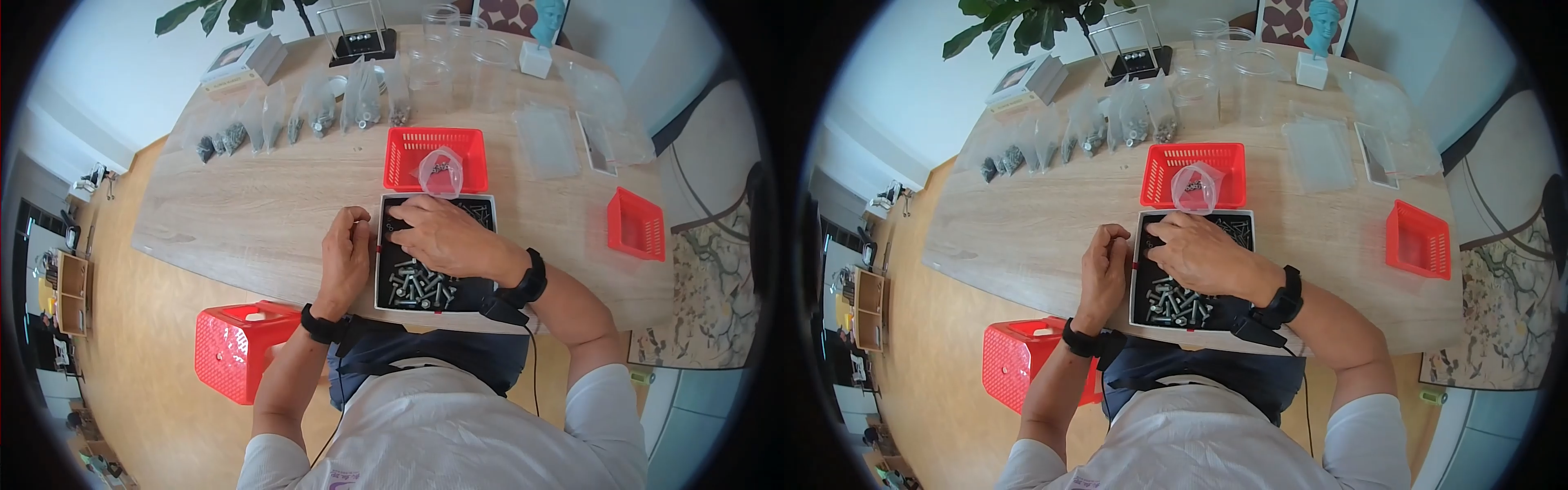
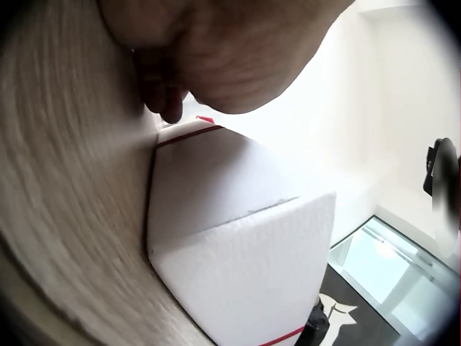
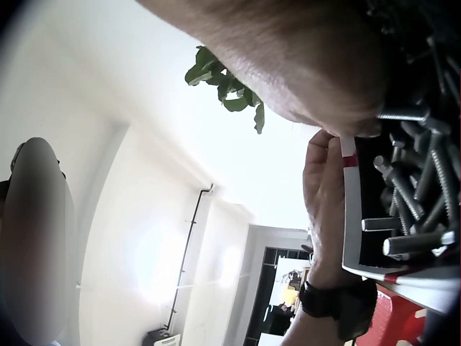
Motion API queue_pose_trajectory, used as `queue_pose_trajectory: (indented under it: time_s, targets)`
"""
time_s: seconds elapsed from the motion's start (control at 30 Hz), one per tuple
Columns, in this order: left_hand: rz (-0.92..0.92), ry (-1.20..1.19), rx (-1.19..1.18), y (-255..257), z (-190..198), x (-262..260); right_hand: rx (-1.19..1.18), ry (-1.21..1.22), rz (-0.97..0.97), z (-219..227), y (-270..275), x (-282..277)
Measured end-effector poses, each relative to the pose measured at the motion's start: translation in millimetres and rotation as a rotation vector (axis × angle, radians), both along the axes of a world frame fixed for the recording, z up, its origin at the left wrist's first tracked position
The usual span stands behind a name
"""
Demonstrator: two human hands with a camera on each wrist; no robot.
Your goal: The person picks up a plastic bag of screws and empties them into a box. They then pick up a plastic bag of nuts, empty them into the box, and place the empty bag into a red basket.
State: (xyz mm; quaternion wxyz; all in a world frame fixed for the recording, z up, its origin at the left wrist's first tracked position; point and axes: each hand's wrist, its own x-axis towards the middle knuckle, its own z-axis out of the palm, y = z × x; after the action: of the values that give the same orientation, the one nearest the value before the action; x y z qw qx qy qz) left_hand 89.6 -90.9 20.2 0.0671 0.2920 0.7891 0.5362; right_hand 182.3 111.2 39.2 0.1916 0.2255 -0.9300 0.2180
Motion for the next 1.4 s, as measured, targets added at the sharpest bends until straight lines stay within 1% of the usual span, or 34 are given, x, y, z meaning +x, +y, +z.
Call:
queue_pose_trajectory:
  time_s: [0.13, 0.23, 0.3, 0.43, 0.5, 0.53, 0.57, 0.63, 0.7, 0.77, 0.83, 0.9, 1.0, 1.03, 1.1, 1.13, 1.17, 1.2, 1.23, 1.27, 1.33, 1.37, 1.4]
  targets:
    - [0.012, 0.053, -0.01, -1, -3, 0, 0.026, -0.081, 0.023, -2, 1, -4]
    - [-0.001, 0.051, 0.012, -1, -5, 1, 0.039, -0.115, -0.027, 8, -1, 1]
    - [0.002, 0.045, 0.02, -1, -7, 1, 0.079, -0.281, -0.093, 17, -2, 4]
    - [0.006, 0.047, 0.044, 0, -9, 1, 0.085, -0.273, -0.103, 18, -3, 5]
    - [0.005, 0.072, 0.037, -1, -8, 1, 0.015, -0.137, -0.088, 14, -4, 3]
    - [0.0, 0.096, 0.026, -1, -8, 1, 0.018, -0.136, -0.084, 15, -4, 3]
    - [0.005, 0.097, 0.028, 0, -8, 1, 0.027, -0.141, -0.069, 16, -4, 2]
    - [-0.022, 0.175, 0.031, 0, -10, 2, 0.035, -0.147, -0.051, 14, -5, 1]
    - [-0.025, 0.164, 0.024, 1, -8, 3, 0.088, -0.209, -0.071, 9, -4, 0]
    - [-0.031, 0.153, 0.016, 1, -5, 4, 0.092, -0.236, -0.081, 10, -6, 1]
    - [-0.028, 0.106, 0.02, 1, -1, 6, 0.098, -0.262, -0.095, 14, -8, 2]
    - [-0.024, 0.121, 0.025, 2, -4, 5, 0.122, -0.307, -0.116, 22, -9, 3]
    - [-0.017, 0.125, 0.025, 1, -4, 5, 0.099, -0.309, -0.122, 31, -9, 7]
    - [-0.019, 0.113, 0.02, 1, -3, 6, 0.1, -0.309, -0.123, 23, -6, 4]
    - [-0.018, 0.078, 0.029, 0, -1, 6, -0.098, 0.044, -0.123, -1, 2, -5]
    - [-0.015, 0.044, 0.036, 0, -1, 7, -0.095, 0.044, -0.122, 5, 3, -4]
    - [-0.013, 0.045, 0.039, 0, -1, 6, -0.11, -0.011, -0.206, 16, 3, -2]
    - [-0.014, -0.011, 0.048, 0, -1, 5, -0.127, -0.066, -0.289, 22, 3, 0]
    - [-0.016, -0.066, 0.056, 1, 0, 5, -0.126, -0.065, -0.288, 21, 4, 0]
    - [-0.016, -0.064, 0.056, 3, 3, 2, -0.089, -0.04, -0.289, 17, 5, 0]
    - [-0.063, 0.33, 0.041, 10, 12, -3, -0.052, -0.019, -0.291, 11, 6, 0]
    - [-0.064, 0.33, 0.042, 13, 18, -6, -0.03, -0.051, -0.293, 10, 8, 0]
    - [-0.084, 0.444, -0.09, 16, 24, -9, -0.007, -0.081, -0.293, 9, 9, -1]
